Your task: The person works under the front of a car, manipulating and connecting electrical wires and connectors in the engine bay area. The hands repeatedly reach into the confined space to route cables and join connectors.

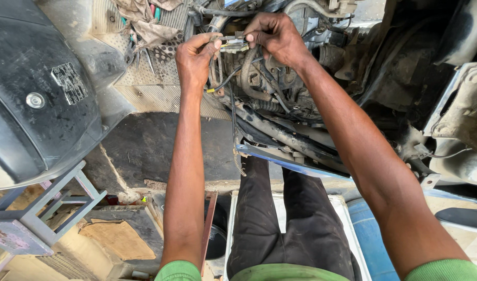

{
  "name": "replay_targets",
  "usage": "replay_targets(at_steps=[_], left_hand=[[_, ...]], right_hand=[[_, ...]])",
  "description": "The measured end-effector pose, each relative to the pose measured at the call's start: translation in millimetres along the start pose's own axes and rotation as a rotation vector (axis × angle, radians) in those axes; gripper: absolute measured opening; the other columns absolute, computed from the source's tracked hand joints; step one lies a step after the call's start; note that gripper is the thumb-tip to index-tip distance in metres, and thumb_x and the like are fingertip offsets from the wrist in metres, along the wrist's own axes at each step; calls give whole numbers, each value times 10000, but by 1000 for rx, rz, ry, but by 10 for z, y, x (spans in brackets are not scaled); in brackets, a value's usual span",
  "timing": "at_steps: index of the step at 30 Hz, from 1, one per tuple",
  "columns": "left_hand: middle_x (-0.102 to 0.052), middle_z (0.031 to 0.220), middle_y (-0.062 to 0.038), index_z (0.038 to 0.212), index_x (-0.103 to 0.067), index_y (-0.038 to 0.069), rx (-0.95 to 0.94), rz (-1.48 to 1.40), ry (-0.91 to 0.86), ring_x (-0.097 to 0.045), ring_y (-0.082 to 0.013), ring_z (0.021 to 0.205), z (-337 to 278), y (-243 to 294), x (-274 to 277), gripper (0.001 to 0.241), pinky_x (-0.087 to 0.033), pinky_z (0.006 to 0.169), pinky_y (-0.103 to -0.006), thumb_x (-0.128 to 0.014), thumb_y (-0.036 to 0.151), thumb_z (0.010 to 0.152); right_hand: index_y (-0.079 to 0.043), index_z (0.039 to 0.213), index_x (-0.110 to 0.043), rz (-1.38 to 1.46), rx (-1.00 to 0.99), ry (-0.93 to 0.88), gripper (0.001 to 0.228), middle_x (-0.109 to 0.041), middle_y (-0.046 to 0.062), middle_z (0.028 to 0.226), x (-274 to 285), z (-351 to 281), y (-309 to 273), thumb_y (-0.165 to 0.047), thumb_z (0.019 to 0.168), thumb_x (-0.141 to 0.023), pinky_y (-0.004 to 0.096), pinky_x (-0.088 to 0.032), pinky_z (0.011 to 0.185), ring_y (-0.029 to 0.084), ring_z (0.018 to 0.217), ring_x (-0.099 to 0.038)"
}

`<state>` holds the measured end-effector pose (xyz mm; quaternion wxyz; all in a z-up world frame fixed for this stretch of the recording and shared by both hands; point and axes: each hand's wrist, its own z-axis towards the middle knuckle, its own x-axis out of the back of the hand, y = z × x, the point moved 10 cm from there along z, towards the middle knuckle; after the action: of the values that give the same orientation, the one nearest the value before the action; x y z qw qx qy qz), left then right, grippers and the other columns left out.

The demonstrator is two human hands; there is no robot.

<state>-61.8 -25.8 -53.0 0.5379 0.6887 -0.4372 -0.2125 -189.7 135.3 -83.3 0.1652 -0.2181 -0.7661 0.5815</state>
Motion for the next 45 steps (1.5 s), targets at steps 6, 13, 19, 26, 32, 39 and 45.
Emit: replay_targets(at_steps=[6,13,19,26,32,39,45], left_hand=[[-767,838,-14,1061,-809,53,16,123,35,-634,-67,666,-11,-4,-2,178,-510,586,-231,-811,62,883],[-752,844,-24,1066,-813,61,23,107,3,-622,-75,679,-22,-37,-74,154,-504,591,-239,-804,109,920],[-776,850,-33,1080,-813,81,161,-53,5,-630,-89,693,39,-205,-83,150,-504,618,-255,-793,139,944],[-688,785,14,1113,-793,100,311,-60,-321,-563,-82,703,145,-222,-170,171,-490,769,-238,-674,188,1028],[-668,774,49,1112,-770,106,480,-42,-385,-556,-68,699,188,-312,-135,166,-385,654,-232,-659,195,1027],[-669,762,28,1062,-804,66,323,46,-156,-510,-71,632,204,-229,-193,145,-408,563,-244,-764,110,930],[-680,786,28,1046,-810,46,266,119,-80,-524,-59,647,146,-176,-158,136,-432,574,-241,-756,125,949]], right_hand=[[-38,1022,-741,113,-13,50,57,-717,39,825,-12,-34,36,-83,1035,-707,216,-423,406,51,541,-571],[-49,1002,-741,79,-21,84,68,-720,24,807,-9,-43,7,-104,1033,-715,211,-416,395,40,533,-567],[-58,994,-739,149,-46,115,80,-710,18,797,-3,-73,11,-117,1039,-708,216,-414,398,45,522,-555],[-67,1051,-765,151,-78,105,125,-708,16,808,-2,-97,54,-158,1059,-679,213,-427,409,48,514,-544],[-67,1056,-774,218,-124,127,134,-709,21,805,-16,-66,165,-158,1034,-679,220,-431,388,48,499,-550],[-45,1028,-764,207,-133,175,132,-705,23,782,-18,-71,184,-154,1024,-689,222,-426,393,54,500,-550],[-58,996,-744,112,-101,191,115,-693,10,770,10,-90,139,-152,1025,-686,223,-451,407,56,508,-555]])
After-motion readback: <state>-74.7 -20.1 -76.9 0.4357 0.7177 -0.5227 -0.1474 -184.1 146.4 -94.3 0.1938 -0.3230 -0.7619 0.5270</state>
